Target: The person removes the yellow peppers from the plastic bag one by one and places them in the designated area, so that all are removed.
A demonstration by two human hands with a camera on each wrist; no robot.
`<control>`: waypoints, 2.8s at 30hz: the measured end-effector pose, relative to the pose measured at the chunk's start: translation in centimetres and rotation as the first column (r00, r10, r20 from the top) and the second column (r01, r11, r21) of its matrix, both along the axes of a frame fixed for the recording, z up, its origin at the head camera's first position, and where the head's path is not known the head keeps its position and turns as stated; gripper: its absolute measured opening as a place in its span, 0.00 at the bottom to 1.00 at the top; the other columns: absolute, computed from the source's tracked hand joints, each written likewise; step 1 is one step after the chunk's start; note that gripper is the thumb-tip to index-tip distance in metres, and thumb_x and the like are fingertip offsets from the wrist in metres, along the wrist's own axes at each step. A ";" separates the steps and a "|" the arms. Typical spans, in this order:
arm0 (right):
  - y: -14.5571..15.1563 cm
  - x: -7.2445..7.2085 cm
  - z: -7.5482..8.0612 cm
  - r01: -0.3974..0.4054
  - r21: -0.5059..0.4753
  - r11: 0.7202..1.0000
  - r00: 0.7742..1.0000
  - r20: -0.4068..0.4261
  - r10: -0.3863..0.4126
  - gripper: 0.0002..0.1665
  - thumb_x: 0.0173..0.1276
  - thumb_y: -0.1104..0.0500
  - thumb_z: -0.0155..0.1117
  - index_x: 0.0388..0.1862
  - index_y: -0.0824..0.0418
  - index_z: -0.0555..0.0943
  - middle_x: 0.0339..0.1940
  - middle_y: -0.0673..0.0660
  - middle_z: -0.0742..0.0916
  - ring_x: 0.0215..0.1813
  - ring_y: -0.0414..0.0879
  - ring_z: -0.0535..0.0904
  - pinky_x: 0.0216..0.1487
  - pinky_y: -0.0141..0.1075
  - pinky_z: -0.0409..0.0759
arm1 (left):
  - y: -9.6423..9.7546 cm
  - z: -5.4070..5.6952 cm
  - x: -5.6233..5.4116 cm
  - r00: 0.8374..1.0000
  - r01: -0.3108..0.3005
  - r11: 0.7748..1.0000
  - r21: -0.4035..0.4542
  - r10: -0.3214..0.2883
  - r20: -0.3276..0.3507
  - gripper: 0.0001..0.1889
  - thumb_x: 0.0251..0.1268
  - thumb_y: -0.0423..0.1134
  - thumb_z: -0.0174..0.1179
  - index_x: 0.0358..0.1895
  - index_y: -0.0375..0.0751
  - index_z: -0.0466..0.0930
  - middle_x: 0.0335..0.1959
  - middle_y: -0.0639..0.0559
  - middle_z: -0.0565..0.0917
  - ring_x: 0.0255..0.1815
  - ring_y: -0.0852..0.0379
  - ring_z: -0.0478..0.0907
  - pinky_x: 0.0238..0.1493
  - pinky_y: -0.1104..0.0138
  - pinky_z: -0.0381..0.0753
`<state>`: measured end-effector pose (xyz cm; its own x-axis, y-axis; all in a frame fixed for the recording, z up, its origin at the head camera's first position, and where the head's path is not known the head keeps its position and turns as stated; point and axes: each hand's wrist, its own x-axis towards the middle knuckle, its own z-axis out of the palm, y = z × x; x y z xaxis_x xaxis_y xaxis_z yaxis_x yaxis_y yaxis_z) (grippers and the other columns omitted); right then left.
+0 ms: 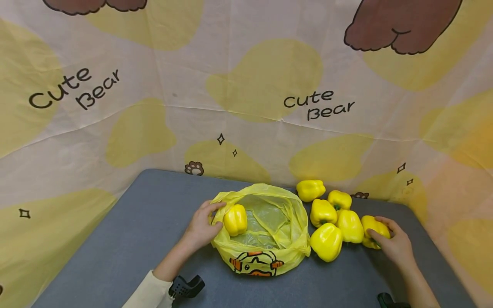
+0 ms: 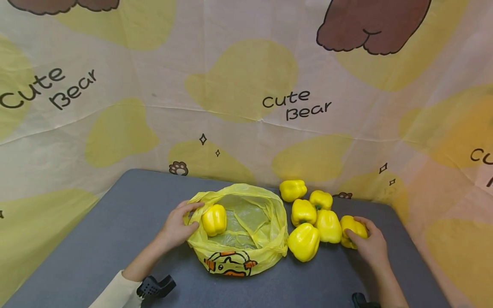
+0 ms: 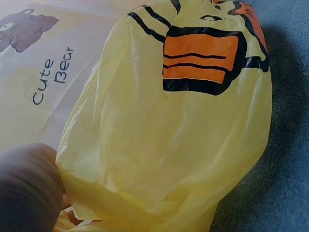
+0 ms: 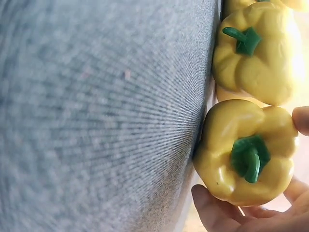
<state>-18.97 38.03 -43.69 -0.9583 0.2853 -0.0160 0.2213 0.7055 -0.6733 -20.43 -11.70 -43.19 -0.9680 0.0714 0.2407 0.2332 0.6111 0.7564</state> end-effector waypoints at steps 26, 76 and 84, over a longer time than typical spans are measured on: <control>-2.8 1.4 3.3 0.012 0.102 0.995 0.988 -0.157 0.004 0.38 0.68 0.43 0.58 0.71 0.61 0.66 0.70 0.72 0.69 0.60 0.72 0.67 0.47 0.64 0.70 | 0.0 -0.2 -0.2 1.000 0.005 1.000 0.008 -0.005 -0.001 0.26 0.50 0.27 0.59 0.58 0.40 0.79 0.58 0.43 0.76 0.51 0.48 0.73 0.47 0.59 0.73; -20.8 0.1 4.8 -0.488 -0.202 0.849 0.813 -0.460 0.357 0.28 0.62 0.61 0.66 0.63 0.55 0.76 0.63 0.58 0.79 0.58 0.59 0.77 0.51 0.54 0.75 | 0.1 -0.1 -0.1 1.000 -0.002 0.999 0.040 0.003 -0.007 0.26 0.51 0.26 0.58 0.59 0.40 0.79 0.61 0.42 0.75 0.63 0.43 0.71 0.60 0.50 0.71; -23.2 -0.6 3.7 -0.517 -0.222 0.827 0.805 -0.453 0.382 0.27 0.60 0.59 0.68 0.61 0.55 0.78 0.62 0.56 0.80 0.56 0.58 0.79 0.49 0.55 0.76 | 0.1 -0.1 0.0 1.000 0.003 0.999 0.047 -0.002 -0.006 0.26 0.52 0.25 0.56 0.59 0.40 0.78 0.61 0.42 0.74 0.64 0.43 0.71 0.61 0.49 0.71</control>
